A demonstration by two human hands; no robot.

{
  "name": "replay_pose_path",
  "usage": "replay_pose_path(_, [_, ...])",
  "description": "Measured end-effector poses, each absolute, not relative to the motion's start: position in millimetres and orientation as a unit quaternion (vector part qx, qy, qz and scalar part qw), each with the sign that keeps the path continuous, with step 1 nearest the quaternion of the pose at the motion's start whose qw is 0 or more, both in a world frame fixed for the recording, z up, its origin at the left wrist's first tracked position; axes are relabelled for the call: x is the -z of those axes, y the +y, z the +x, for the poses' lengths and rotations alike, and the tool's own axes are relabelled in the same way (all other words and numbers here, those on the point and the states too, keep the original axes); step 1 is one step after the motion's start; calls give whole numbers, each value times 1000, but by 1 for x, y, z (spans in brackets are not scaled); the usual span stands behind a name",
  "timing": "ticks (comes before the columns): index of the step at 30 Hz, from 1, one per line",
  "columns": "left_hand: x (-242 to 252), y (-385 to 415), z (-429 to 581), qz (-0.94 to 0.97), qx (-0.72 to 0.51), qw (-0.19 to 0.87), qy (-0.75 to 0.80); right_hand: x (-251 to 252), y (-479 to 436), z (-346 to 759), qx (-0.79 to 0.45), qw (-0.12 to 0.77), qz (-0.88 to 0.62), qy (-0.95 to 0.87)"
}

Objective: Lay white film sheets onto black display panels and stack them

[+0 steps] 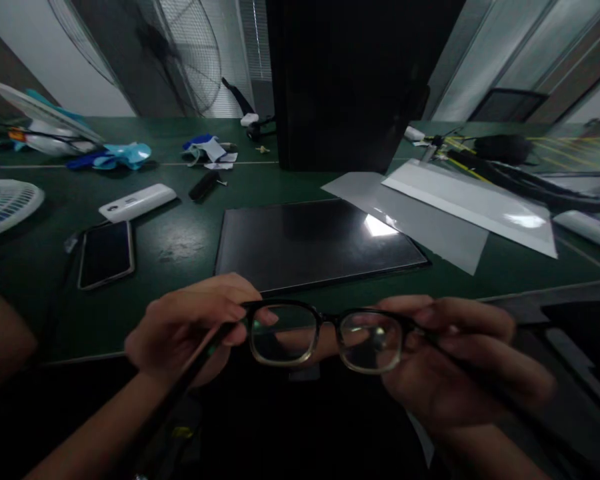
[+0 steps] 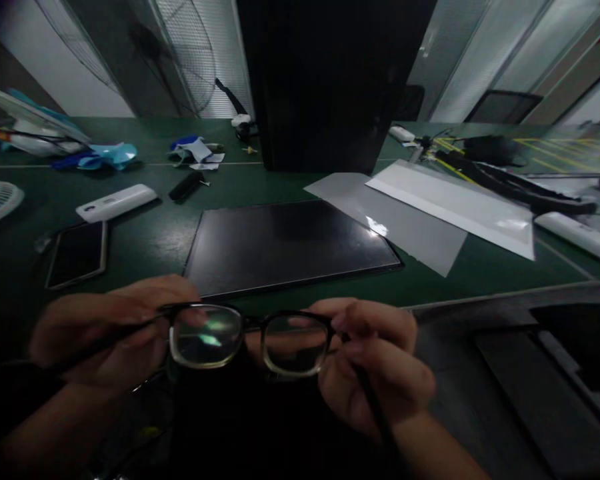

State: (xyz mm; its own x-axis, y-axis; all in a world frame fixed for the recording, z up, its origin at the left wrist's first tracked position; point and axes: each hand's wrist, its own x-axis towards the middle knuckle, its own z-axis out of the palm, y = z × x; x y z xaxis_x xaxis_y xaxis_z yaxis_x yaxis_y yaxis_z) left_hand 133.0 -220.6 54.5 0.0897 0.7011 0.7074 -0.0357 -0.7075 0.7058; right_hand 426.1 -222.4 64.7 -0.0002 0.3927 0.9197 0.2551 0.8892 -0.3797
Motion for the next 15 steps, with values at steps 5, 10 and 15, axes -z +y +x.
replay_pose_path(5, [-71, -206, 119, 754, -484, 380, 231, -24, -205, 430, -28, 564, -264, -782])
replay_pose_path(10, [-80, -192, 112, 694, -368, 518, 338, -32, -189, 435, -62, 443, -229, -865])
replay_pose_path(15, [-101, -169, 53, 645, -388, 422, 505, -59, -175, 427, -64, 415, -229, -879])
